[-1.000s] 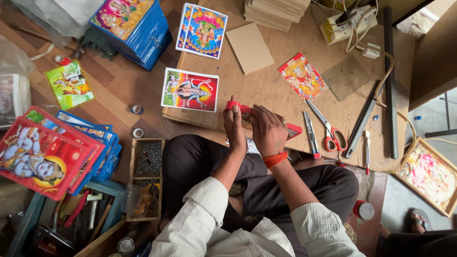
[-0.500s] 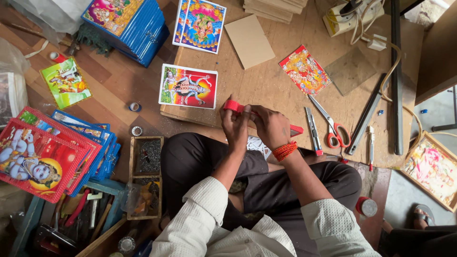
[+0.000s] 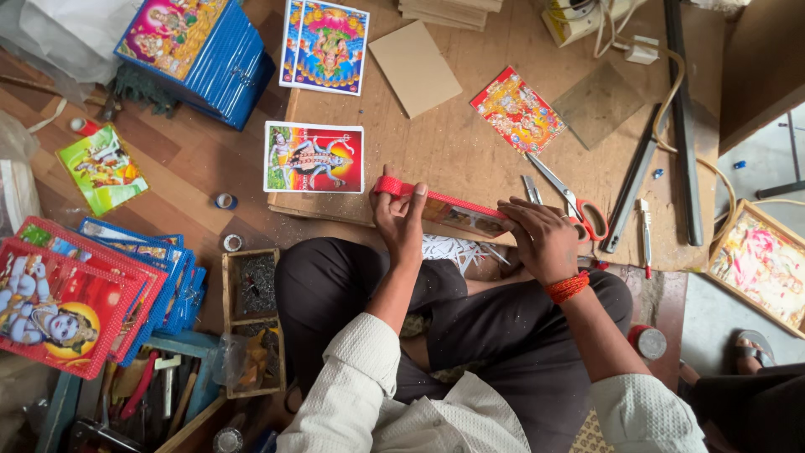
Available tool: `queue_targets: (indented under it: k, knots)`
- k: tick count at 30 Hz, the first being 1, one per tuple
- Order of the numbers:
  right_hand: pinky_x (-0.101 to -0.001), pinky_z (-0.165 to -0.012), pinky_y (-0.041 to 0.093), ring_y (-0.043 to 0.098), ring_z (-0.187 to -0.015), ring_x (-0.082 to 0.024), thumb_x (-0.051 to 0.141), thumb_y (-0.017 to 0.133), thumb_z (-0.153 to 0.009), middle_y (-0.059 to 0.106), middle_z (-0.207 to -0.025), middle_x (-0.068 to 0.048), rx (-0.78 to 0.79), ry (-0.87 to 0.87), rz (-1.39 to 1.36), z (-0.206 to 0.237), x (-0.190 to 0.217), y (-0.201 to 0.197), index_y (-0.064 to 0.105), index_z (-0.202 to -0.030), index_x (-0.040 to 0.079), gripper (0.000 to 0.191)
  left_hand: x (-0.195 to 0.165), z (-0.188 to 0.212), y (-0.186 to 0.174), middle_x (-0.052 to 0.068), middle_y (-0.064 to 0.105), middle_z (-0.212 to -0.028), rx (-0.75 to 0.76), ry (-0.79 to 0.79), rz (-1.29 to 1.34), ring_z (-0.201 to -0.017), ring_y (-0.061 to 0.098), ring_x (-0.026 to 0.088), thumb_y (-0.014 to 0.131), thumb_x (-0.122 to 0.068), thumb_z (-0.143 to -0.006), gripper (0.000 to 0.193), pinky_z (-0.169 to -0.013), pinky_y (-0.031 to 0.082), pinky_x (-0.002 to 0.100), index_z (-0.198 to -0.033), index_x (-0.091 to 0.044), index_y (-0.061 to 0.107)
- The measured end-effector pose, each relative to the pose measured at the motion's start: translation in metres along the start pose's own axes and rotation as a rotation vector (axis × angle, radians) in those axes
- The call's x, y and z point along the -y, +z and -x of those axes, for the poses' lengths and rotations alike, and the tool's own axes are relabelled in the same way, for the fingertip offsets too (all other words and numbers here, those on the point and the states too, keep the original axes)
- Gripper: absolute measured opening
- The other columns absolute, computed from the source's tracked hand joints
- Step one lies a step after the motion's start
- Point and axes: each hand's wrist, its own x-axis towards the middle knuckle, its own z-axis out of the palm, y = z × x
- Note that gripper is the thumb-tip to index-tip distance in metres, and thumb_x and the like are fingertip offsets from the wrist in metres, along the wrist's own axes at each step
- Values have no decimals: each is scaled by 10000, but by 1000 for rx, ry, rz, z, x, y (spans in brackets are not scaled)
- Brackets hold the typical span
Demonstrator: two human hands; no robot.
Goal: The person sits on the floor and assembles decorative cards by applying red tape to the edges of printed images and mounting them onto cardboard. They use scissors to trim the edges of the printed images and place the finished cards into a stack.
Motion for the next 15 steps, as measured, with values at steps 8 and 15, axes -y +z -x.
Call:
queue_targets:
  k: [8,15]
  knots:
    - [-322,-640,545,742,-783,-210,267,839,-856,762,-890,-65,-115,321,-26,29,-2,9,800,-1005,129,207,-7,11,-2,88,420,-1389,10,12,-26,-1065,626,185,771,-138,-926,785,-930,549,312,-1574,45,367]
    - [-343,-712,575,743,-922,-200,216,839,-815,772,-1197,-21,97,147,0,17,-3,-11,773,-896,92,162,-13,18,-12,188,424,-1506,39,-47,-26,-1135,629,204,755,-207,-922,801,-988,534,340,-1578,-3,342]
